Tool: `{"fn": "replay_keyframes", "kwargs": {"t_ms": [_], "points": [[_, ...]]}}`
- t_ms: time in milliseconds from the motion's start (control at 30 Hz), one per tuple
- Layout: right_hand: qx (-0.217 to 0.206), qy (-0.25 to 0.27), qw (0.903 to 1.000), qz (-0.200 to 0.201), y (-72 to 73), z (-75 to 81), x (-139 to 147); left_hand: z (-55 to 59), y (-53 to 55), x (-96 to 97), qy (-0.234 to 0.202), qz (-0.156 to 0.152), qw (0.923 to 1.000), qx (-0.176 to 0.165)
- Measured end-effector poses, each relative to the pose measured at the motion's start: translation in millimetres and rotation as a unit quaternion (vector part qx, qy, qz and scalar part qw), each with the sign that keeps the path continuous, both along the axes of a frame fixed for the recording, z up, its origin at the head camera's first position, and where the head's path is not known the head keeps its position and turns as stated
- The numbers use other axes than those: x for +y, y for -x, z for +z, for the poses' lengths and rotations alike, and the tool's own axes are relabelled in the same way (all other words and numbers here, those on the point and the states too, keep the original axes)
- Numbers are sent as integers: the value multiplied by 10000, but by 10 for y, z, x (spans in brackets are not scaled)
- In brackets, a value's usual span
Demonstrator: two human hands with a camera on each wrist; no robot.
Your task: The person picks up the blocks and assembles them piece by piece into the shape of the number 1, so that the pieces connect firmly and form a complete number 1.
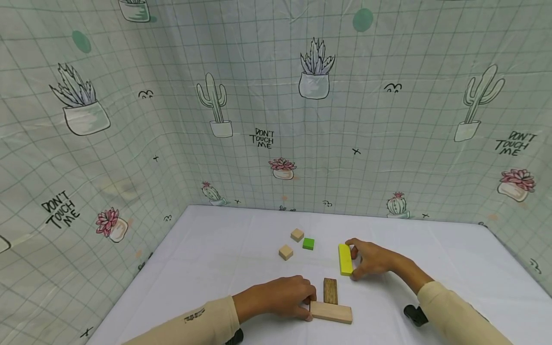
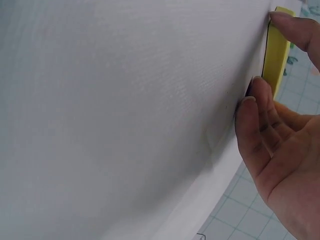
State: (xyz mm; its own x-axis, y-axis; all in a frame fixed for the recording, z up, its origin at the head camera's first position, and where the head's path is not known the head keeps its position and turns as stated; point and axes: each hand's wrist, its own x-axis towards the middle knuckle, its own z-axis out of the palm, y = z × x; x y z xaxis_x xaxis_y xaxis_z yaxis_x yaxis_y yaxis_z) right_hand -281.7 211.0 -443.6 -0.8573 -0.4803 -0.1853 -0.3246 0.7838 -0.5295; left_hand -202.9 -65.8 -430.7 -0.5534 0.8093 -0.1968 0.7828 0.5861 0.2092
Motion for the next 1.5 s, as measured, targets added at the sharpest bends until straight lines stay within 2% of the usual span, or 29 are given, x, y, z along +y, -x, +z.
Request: {"fn": "replay_keyframes", "kwargs": {"t_ms": [300, 1500], "points": [[-107, -174, 9997, -104, 2, 21, -6, -7, 10, -7, -29, -91, 9999, 59], [-21, 158, 9999, -13, -29, -18, -22, -20, 11, 10, 15, 41, 10000, -51]]}}
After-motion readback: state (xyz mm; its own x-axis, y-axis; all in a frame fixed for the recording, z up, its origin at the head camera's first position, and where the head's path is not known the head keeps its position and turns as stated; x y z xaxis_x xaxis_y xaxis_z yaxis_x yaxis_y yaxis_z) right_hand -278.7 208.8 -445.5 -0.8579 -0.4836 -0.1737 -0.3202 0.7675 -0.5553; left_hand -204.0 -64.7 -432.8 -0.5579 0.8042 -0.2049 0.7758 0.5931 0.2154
